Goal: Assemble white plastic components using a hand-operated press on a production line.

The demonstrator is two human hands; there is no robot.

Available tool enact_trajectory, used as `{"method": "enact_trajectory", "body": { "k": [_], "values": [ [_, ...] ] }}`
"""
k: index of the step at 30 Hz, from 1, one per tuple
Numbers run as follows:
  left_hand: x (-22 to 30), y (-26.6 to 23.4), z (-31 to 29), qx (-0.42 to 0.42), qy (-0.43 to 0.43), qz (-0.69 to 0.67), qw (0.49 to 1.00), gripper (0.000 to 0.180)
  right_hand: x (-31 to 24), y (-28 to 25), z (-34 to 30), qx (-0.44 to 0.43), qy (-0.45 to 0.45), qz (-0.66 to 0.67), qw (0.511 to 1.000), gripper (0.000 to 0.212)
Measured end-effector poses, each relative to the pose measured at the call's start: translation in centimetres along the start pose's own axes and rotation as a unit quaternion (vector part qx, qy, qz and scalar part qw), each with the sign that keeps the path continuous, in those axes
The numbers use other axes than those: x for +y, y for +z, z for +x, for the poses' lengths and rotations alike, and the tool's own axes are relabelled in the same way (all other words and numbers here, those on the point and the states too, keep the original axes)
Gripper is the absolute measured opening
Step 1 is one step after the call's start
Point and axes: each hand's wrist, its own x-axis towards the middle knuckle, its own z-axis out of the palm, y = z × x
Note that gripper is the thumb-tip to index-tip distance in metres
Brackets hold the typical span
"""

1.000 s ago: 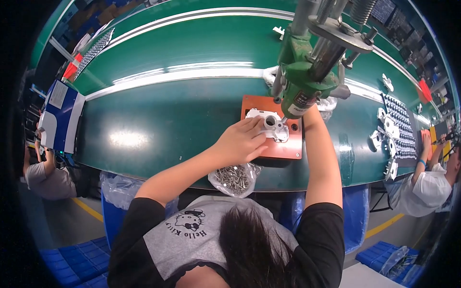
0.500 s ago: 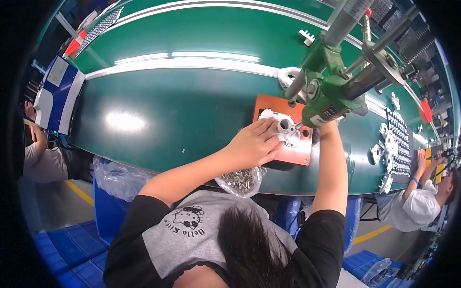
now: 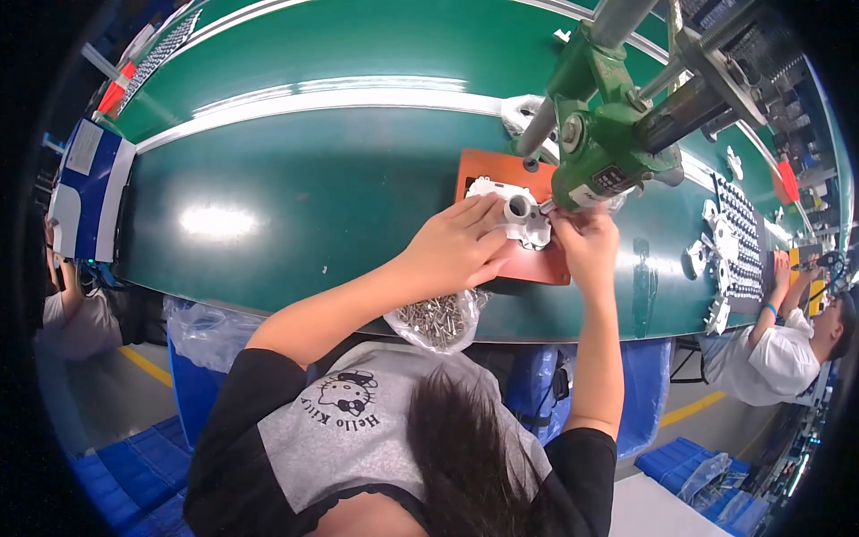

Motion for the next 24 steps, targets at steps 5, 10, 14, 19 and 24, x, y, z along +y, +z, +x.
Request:
{"method": "enact_trajectory", "body": {
  "k": [5,10,14,19,24],
  "values": [
    [0.3,-0.2,0.1,0.005,-0.009,-0.008,1.000,0.032,0.2,1.0,-0.4,-0.024,-0.179,-0.214,0.960,0.015],
    [0.2,-0.3,0.0,0.009,-0.012,0.009,1.000,0.031,-0.1,1.1,-1.7,-0.059,-0.290,-0.334,0.895,0.019],
    [0.1,-0.6,0.2,0.009,-0.016,0.007,1.000,0.028,-1.2,1.5,-3.0,-0.067,-0.308,-0.430,0.846,0.029],
    [-0.9,-0.5,0.6,0.040,0.016,0.013,0.999,0.022,-2.2,1.1,-3.9,-0.019,-0.255,-0.348,0.902,0.031],
    [-0.9,-1.2,0.7,-0.060,-0.007,-0.016,0.998,0.017,-3.7,5.4,-9.7,-0.131,-0.305,-0.294,0.896,0.021]
  ]
}}
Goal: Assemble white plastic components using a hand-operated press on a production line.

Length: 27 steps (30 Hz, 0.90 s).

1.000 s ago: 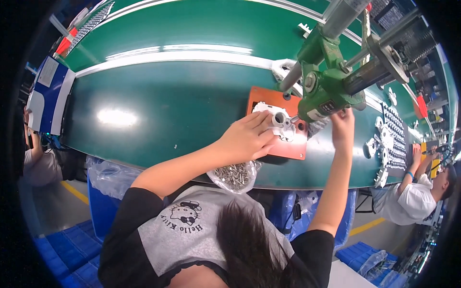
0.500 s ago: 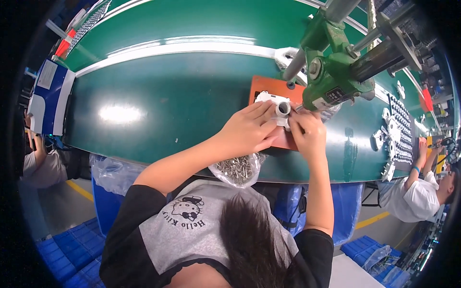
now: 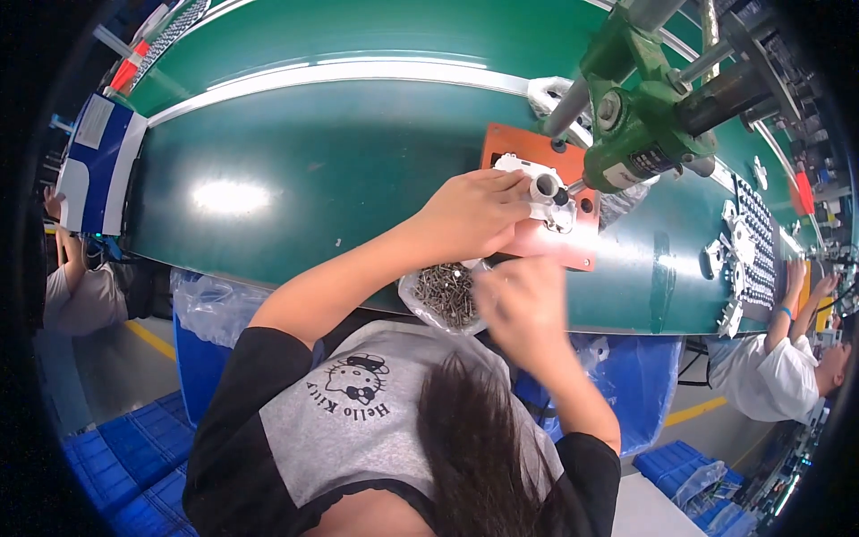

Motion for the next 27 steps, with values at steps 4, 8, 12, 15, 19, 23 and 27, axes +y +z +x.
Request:
{"method": "enact_trajectory", "body": {
  "k": [4,8,12,15,19,23,27],
  "values": [
    [0.3,0.1,0.0,0.023,0.001,0.022,0.999,0.017,-1.4,4.5,0.0,-0.012,-0.049,-0.015,0.999,0.019],
    [0.5,0.2,-0.1,0.088,0.019,0.034,0.995,0.016,-0.7,5.5,-0.4,-0.024,-0.061,-0.015,0.998,0.017],
    [0.5,0.4,-0.2,0.084,0.016,0.049,0.995,0.018,-0.2,5.6,0.0,0.010,-0.043,0.025,0.999,0.017],
    [0.5,0.5,-0.2,0.067,0.003,0.034,0.997,0.017,-0.8,5.4,0.1,0.010,-0.028,0.019,0.999,0.017],
    [0.6,0.3,-0.2,0.073,-0.005,0.027,0.997,0.015,-0.5,5.6,0.0,-0.014,-0.047,0.000,0.999,0.018],
    [0.8,0.4,-0.1,0.077,0.001,0.034,0.996,0.015,-0.5,5.4,-0.1,-0.010,-0.045,0.005,0.999,0.019],
    [0.6,0.5,-0.1,0.052,-0.009,0.023,0.998,0.016,-0.3,3.4,0.3,-0.006,-0.001,0.112,0.994,0.014]
  ]
}}
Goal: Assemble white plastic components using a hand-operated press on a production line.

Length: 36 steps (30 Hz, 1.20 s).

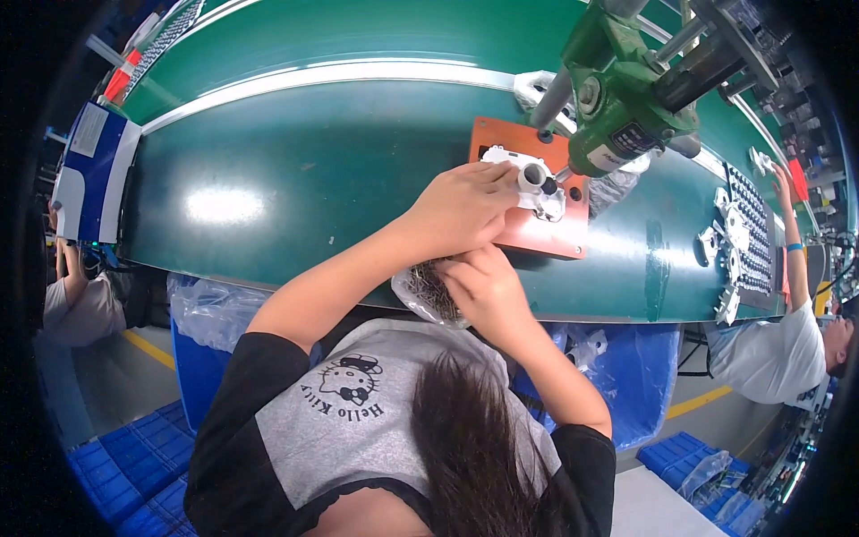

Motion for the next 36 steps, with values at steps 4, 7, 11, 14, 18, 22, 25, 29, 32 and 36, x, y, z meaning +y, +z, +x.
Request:
{"method": "enact_trajectory", "body": {
  "k": [4,7,11,14,18,22,25,29,32,36],
  "values": [
    [-0.2,-0.1,-0.4,0.035,0.019,0.021,0.999,0.020,0.9,-6.3,0.7,-0.002,0.152,0.128,0.980,0.007],
    [0.1,-0.2,-0.1,0.015,0.017,0.002,1.000,0.018,5.0,-9.5,1.6,0.076,0.269,0.074,0.957,0.013],
    [0.0,-0.1,-0.1,-0.003,0.001,-0.015,1.000,0.018,8.1,-9.2,3.2,0.088,0.286,0.090,0.950,0.017],
    [-0.1,0.1,-0.2,0.009,0.003,-0.016,1.000,0.018,8.5,-9.3,3.5,0.083,0.292,0.099,0.948,0.017],
    [-0.2,0.2,-0.4,0.005,-0.002,-0.019,1.000,0.018,8.6,-9.5,4.1,0.057,0.300,0.115,0.945,0.015],
    [-0.2,0.2,-0.3,0.005,-0.001,-0.018,1.000,0.018,8.5,-9.5,4.7,0.040,0.302,0.121,0.945,0.012],
    [0.0,0.5,-0.3,0.018,-0.003,-0.028,0.999,0.018,9.8,-9.7,4.7,0.012,0.301,0.121,0.946,0.016],
    [-0.2,0.3,-0.2,0.019,0.009,-0.027,0.999,0.017,10.7,-10.3,5.6,-0.016,0.319,0.148,0.936,0.025],
    [-0.6,0.1,-0.5,0.020,0.007,-0.029,0.999,0.016,11.2,-11.1,6.5,-0.062,0.294,0.156,0.941,0.033],
    [-0.3,0.2,-0.1,0.011,0.020,-0.041,0.999,0.016,23.0,-20.8,9.5,0.044,0.118,0.336,0.933,0.043]
  ]
}}
